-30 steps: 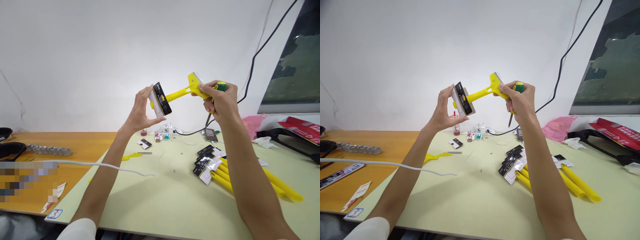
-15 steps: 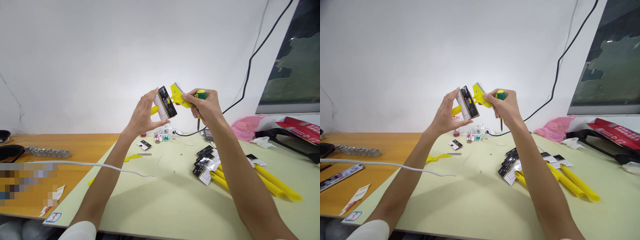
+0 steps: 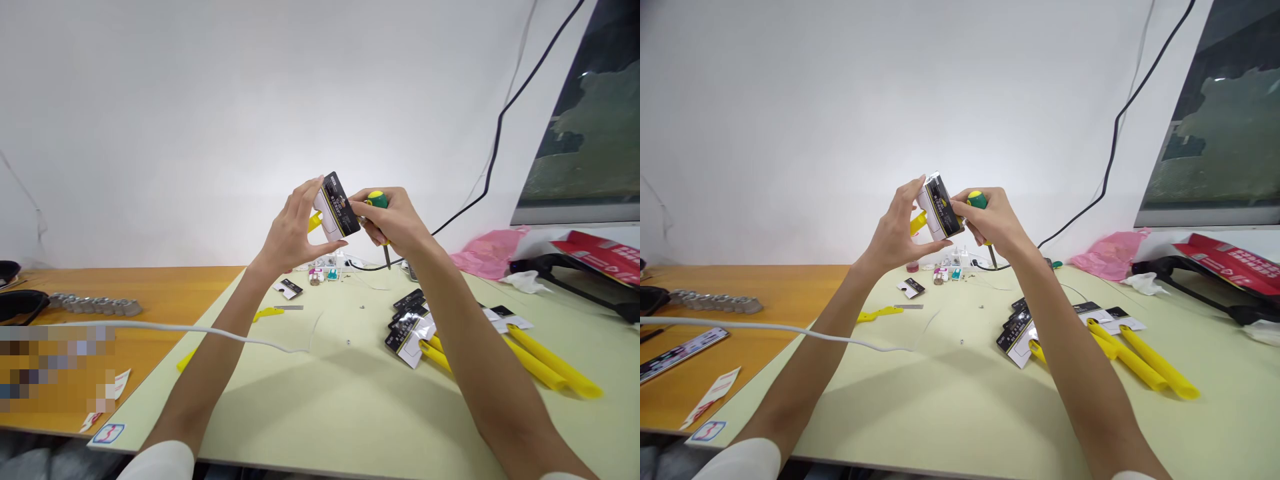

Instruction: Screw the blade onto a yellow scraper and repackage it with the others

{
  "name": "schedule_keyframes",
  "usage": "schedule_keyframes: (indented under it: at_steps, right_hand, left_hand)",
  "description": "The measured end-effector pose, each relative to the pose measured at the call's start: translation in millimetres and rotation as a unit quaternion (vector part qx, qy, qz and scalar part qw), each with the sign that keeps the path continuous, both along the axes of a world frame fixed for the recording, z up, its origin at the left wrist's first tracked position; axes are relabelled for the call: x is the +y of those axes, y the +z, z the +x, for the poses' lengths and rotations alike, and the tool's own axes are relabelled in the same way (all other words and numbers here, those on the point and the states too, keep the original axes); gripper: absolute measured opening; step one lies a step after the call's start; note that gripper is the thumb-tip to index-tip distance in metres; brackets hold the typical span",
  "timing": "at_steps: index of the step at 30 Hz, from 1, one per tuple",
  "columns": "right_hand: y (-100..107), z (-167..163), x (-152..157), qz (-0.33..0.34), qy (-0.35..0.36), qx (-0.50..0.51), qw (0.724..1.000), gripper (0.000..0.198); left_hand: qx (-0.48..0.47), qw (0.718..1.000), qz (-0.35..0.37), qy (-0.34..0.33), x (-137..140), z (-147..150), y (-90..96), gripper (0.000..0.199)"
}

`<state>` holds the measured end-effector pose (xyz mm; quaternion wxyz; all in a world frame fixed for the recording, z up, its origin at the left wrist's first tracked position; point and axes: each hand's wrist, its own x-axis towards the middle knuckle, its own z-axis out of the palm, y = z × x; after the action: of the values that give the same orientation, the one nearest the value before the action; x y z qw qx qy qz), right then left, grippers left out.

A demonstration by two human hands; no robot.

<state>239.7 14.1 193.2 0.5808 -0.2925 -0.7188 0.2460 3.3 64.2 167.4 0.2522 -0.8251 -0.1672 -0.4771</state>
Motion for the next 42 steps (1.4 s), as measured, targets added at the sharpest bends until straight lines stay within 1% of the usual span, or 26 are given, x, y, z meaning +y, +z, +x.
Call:
schedule_keyframes:
  at_steps: [3, 6, 12, 16, 19, 21, 25, 28, 30, 31, 33, 34, 36, 37, 39, 42]
  right_hand:
    - [0.2, 0.4, -1.8, -0.008, 0.027, -0.015, 0.999, 0.022]
    - [0.6, 0.1, -3.7, -0.013, 0.040, -0.026, 0.999, 0.026]
    - [0.9, -1.7, -4.7, -0.014, 0.046, -0.044, 0.998, 0.033]
    - [0.6, -3.1, -4.3, 0.009, 0.021, -0.029, 0.999, 0.025]
    - [0.3, -3.0, -3.3, 0.014, -0.006, -0.014, 1.000, 0.019]
    - [0.1, -2.4, -2.0, 0.018, -0.017, -0.006, 1.000, 0.018]
    - [-0.4, -1.3, 1.4, 0.017, -0.033, -0.012, 0.999, 0.022]
    - [-0.3, -1.0, 2.1, 0.019, -0.032, -0.005, 0.999, 0.032]
    - [0.6, -1.0, 0.1, 0.032, -0.031, 0.007, 0.999, 0.042]
    - [1.3, -0.9, -1.5, 0.040, -0.031, 0.012, 0.999, 0.046]
    - [2.9, -0.6, -5.2, 0.059, -0.035, 0.022, 0.997, 0.052]
    - [3.7, -0.2, -6.8, 0.069, -0.040, 0.026, 0.996, 0.053]
    - [5.1, 1.3, -8.6, 0.090, -0.062, 0.035, 0.993, 0.053]
    - [5.6, 2.4, -8.8, 0.099, -0.076, 0.036, 0.991, 0.051]
    - [6.3, 5.3, -8.4, 0.115, -0.104, 0.029, 0.987, 0.049]
    - [6.9, 10.7, -7.9, 0.125, -0.125, -0.006, 0.984, 0.047]
  left_hand:
    - [-0.007, 1.000, -0.028, -0.009, -3.2, 1.8, -0.4, 0.118]
    - [-0.006, 0.999, -0.046, -0.013, -4.7, 3.4, -1.1, 0.117]
    - [-0.002, 0.998, -0.052, -0.029, -0.5, 5.0, -2.6, 0.118]
    - [0.002, 0.998, -0.055, -0.031, 1.6, 5.3, -3.6, 0.122]
    - [0.023, 0.997, -0.064, -0.030, 2.9, 6.2, -6.2, 0.124]
    - [0.036, 0.997, -0.070, -0.025, 5.9, 7.0, -9.2, 0.117]
    - [0.035, 0.997, -0.061, -0.014, 18.3, 5.6, -14.4, 0.085]
    - [0.022, 0.998, -0.054, -0.020, 27.0, 0.7, -14.3, 0.077]
    - [0.005, 0.997, -0.068, -0.039, 27.7, -2.1, -12.5, 0.074]
    - [-0.007, 0.995, -0.086, -0.051, 26.0, -2.5, -11.4, 0.072]
    - [-0.037, 0.985, -0.149, -0.079, 18.8, -0.9, -9.7, 0.063]
    - [-0.056, 0.976, -0.191, -0.093, 13.9, 1.2, -8.9, 0.055]
    - [-0.099, 0.948, -0.278, -0.124, 3.6, 6.7, -7.6, 0.042]
    - [-0.118, 0.931, -0.315, -0.140, -1.2, 9.5, -6.9, 0.041]
    - [-0.137, 0.902, -0.373, -0.171, -9.3, 14.1, -4.7, 0.044]
    - [-0.128, 0.868, -0.428, -0.216, -18.1, 16.5, -0.1, 0.051]
